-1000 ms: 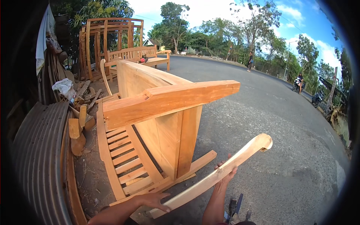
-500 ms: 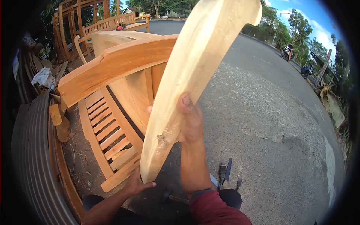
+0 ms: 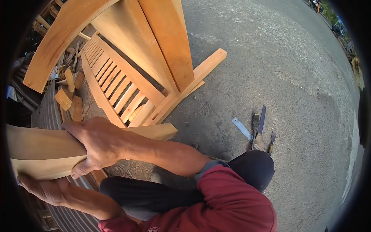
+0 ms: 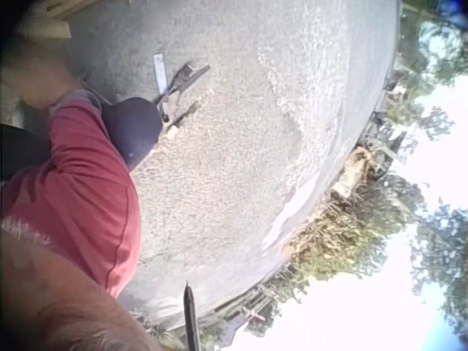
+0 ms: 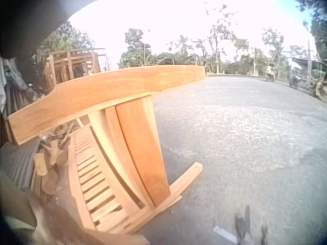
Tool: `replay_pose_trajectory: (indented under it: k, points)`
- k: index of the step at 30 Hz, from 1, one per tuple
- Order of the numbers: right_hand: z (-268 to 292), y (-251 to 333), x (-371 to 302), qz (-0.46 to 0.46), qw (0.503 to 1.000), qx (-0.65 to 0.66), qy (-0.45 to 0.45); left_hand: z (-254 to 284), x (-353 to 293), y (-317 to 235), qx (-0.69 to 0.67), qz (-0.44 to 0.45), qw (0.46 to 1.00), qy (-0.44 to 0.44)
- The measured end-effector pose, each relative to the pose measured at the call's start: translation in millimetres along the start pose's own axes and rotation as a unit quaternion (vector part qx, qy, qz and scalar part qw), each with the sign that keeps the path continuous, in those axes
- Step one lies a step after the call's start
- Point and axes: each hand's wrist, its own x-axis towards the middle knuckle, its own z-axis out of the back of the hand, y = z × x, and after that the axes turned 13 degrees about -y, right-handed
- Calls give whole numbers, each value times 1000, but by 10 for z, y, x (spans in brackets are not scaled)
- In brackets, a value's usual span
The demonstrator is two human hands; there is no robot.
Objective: The person marks a wooden bench leg with a pen and square, then uses a hammer and a chisel to carve out a joint, striking the chisel repeatedly.
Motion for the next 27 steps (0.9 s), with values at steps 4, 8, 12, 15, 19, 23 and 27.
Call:
replay_pose_trajectory:
  k: [4,8,12,15,19,23,27]
  points:
    - [-426,-629,-148,47,987,118,-98,99,198,217,10,-48,993,-107]
    - [-166,-1931,-1087,-176,947,-11,-269,299,415,398,2,-71,994,-85]
    - [217,-2776,-2386,-437,756,-190,-449,59,216,405,-50,-71,996,-34]
    - [-32,-2816,-2545,-558,689,36,-460,22,320,505,-58,-99,991,-67]
    - [-110,-3116,-2632,-496,607,287,-551,-80,279,705,-84,-67,992,-68]
    - [-150,-3217,-2498,-476,555,331,-597,-75,276,767,-87,-68,993,-36]
    - [-168,-3352,-2442,-496,568,330,-568,-74,273,788,-83,-50,995,-21]
